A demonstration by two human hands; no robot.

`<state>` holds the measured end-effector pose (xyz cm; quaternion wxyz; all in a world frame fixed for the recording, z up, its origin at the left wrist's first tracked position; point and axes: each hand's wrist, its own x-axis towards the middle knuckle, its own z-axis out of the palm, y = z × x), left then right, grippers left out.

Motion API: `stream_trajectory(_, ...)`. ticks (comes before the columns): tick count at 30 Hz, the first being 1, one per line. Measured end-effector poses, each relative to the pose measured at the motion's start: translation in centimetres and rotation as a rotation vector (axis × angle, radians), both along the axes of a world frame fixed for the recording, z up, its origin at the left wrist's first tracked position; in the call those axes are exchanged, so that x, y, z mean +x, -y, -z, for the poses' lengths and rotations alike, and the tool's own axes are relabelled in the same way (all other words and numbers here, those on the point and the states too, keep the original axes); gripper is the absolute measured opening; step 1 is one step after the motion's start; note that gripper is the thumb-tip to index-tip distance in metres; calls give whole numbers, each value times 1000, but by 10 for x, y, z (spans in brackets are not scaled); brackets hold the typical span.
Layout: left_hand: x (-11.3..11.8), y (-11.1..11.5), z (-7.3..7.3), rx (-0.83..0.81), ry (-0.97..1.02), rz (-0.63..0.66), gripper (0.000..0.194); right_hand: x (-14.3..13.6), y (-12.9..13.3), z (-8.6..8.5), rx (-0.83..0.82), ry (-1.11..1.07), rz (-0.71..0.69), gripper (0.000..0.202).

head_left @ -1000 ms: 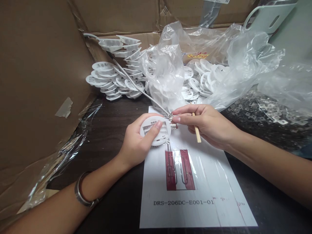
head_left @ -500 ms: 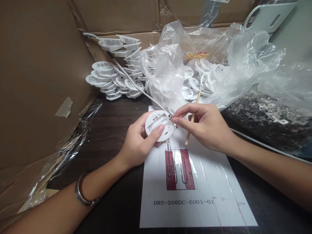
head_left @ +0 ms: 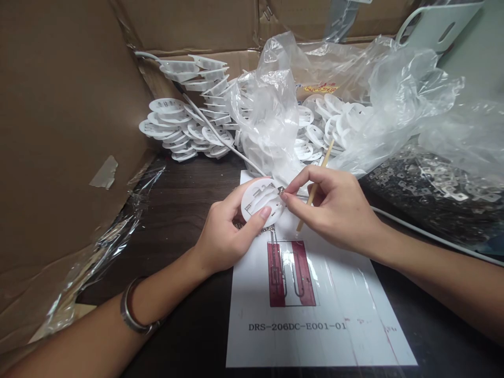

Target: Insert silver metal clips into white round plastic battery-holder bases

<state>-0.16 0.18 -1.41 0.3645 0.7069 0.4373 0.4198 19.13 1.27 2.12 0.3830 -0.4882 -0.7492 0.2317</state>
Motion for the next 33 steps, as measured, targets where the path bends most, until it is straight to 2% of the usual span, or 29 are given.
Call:
stream_trajectory(11, 0, 0, -2, 24, -20, -5, 42, -2, 0, 5, 86, 19, -5, 7)
stream_trajectory(15, 1, 0, -2, 12, -15, -3, 42, -2, -1, 7, 62, -4, -14, 6)
stream_trajectory(18, 1, 0, -2, -18, 14, -2, 41, -2, -2, 7, -24, -34, -9, 8)
stream_trajectory(25, 2, -1, -1, -77, 130, 23, 31, 0, -8, 4, -375, -141, -47, 20)
stream_trajectory(30, 1, -3, 0, -142, 203, 44, 27, -1, -8, 1, -509, -201, -93, 24)
stream_trajectory(33, 0, -3, 0, -94, 156, 16, 26, -1, -6, 0, -565, -252, -155, 21)
